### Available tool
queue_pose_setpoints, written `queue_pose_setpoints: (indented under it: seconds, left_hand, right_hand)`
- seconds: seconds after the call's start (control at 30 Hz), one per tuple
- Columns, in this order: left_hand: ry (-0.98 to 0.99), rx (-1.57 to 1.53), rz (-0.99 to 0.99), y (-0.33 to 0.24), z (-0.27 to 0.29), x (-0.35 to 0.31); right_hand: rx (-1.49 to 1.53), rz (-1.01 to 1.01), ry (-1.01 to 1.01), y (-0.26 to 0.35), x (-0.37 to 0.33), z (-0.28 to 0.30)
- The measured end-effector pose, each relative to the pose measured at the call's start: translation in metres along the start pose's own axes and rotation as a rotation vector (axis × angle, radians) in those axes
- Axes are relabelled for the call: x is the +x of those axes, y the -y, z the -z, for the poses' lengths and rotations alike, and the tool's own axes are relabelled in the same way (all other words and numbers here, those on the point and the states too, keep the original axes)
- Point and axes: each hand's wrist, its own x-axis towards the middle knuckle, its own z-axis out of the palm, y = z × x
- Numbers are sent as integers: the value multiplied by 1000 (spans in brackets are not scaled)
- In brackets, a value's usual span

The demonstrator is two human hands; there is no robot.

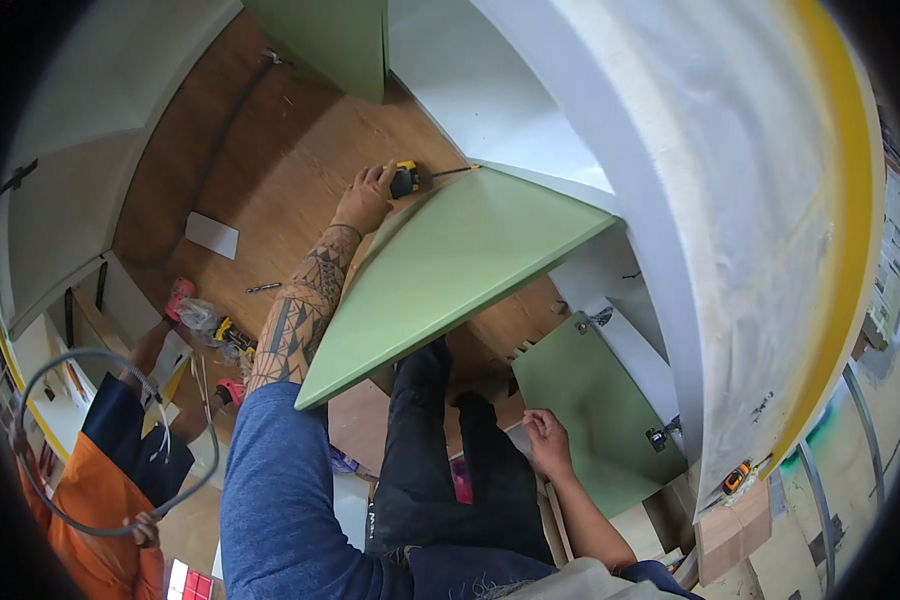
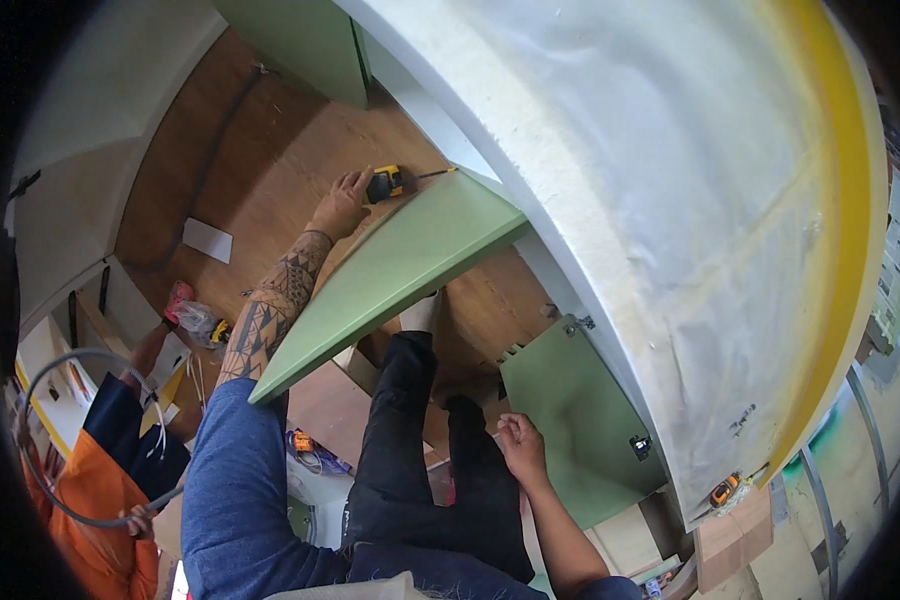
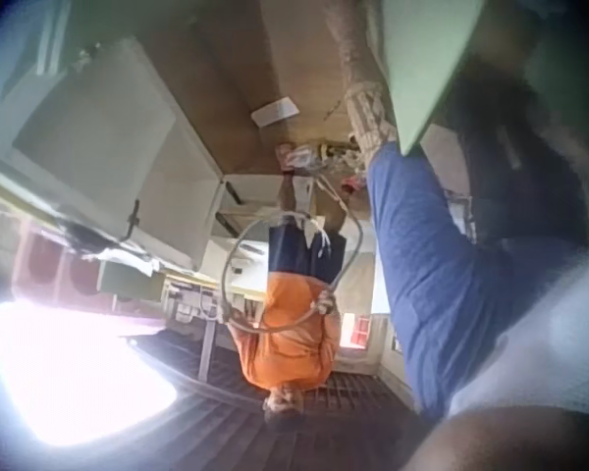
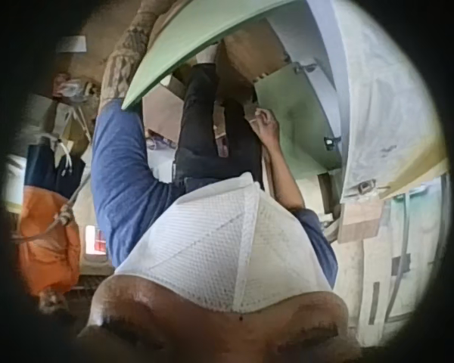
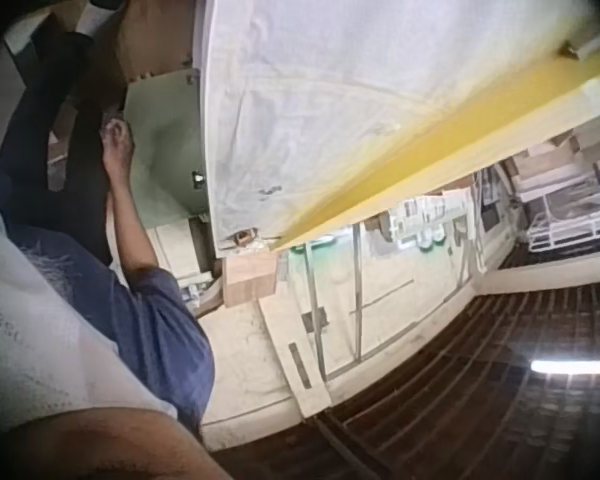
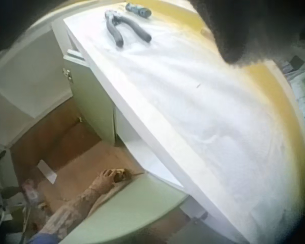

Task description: The person measures the dimensions of cabinet doors and the cabinet frame using a tape measure, then secures a door hinge using a power drill.

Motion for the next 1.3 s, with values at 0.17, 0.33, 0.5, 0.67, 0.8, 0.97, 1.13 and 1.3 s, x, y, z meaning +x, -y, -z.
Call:
queue_pose_setpoints:
  seconds: [0.17,0.33,0.5,0.67,0.8,0.97,1.13,1.3]
  left_hand:
    - [-46,-106,-12,16,-3,-2]
    - [-141,-195,73,40,-7,-73]
    - [-470,-576,326,59,-18,-187]
    - [-707,-1286,734,-2,-25,-284]
    - [-691,-1492,836,-64,-34,-339]
    - [-467,-1752,854,-164,-51,-327]
    - [-93,-1653,888,-174,-90,-289]
    - [-890,-1743,732,-185,-100,-217]
  right_hand:
    - [-45,26,21,-34,20,-10]
    - [-12,98,35,-14,39,-33]
    - [-224,303,117,38,62,-84]
    - [-331,627,140,78,91,-137]
    - [-507,975,261,116,96,-176]
    - [-488,1197,458,86,126,-183]
    - [-130,1026,134,51,159,-130]
    - [-173,656,-239,5,203,-48]
